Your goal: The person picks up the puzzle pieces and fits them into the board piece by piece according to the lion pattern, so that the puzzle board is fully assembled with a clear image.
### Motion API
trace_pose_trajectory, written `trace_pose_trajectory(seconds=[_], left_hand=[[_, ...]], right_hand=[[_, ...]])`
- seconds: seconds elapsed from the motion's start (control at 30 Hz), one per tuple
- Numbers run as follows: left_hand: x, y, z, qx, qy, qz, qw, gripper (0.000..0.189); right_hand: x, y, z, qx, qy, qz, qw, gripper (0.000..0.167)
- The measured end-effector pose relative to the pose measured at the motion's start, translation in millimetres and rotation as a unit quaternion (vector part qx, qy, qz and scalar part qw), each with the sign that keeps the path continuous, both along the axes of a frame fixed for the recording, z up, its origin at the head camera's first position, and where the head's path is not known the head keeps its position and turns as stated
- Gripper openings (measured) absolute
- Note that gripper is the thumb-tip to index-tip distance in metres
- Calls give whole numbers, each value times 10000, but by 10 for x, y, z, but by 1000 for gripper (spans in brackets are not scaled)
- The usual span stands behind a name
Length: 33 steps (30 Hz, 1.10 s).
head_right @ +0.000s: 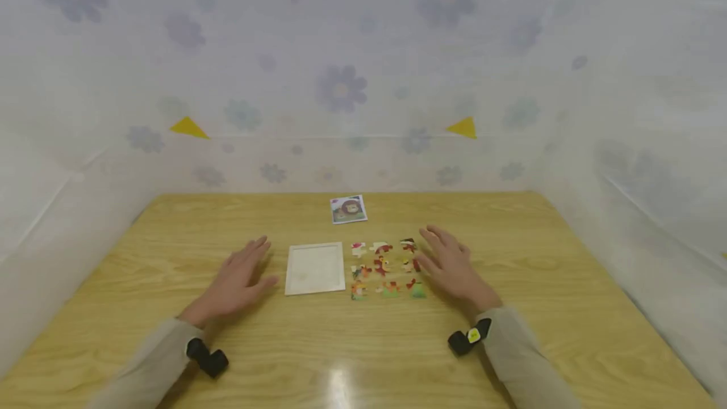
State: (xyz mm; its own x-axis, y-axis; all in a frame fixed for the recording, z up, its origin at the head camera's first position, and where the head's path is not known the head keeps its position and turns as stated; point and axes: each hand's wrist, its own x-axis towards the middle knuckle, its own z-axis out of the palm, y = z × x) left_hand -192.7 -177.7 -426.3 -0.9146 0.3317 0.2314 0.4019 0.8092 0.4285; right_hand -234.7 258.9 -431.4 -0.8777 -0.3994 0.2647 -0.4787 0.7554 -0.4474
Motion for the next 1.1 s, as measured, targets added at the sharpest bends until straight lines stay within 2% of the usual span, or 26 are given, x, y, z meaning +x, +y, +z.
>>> trace_pose_trajectory(seconds=[0.1, 0.17, 0.4, 0.53, 0.67, 0.83, 1.0, 1.1], left_hand=[[-11, 56, -16, 100, 77, -96, 9999, 70], [-18, 88, -19, 177, 119, -161, 9996, 70], [-38, 166, -14, 342, -4, -452, 9984, 66], [-48, 208, -43, 357, 31, -574, 9977, 59], [-41, 244, -74, 355, 44, -597, 9976, 56], [-5, 271, -91, 377, -126, -568, 9976, 55], [16, 274, -117, 259, -255, -536, 9979, 54], [20, 280, -141, 199, -214, -537, 9981, 54]], right_hand=[[-20, -88, 10, -392, -428, 133, 9982, 53], [-40, -150, 22, -525, -534, 250, 9969, 50], [-116, -371, 66, -802, -447, 310, 9953, 45], [-183, -503, 38, -948, -250, 393, 9944, 40], [-239, -651, 11, -793, -29, 487, 9957, 35], [-276, -783, 13, -525, 110, 618, 9966, 30], [-324, -888, 28, -689, -169, 764, 9946, 26], [-352, -941, 34, -625, -355, 729, 9947, 26]])
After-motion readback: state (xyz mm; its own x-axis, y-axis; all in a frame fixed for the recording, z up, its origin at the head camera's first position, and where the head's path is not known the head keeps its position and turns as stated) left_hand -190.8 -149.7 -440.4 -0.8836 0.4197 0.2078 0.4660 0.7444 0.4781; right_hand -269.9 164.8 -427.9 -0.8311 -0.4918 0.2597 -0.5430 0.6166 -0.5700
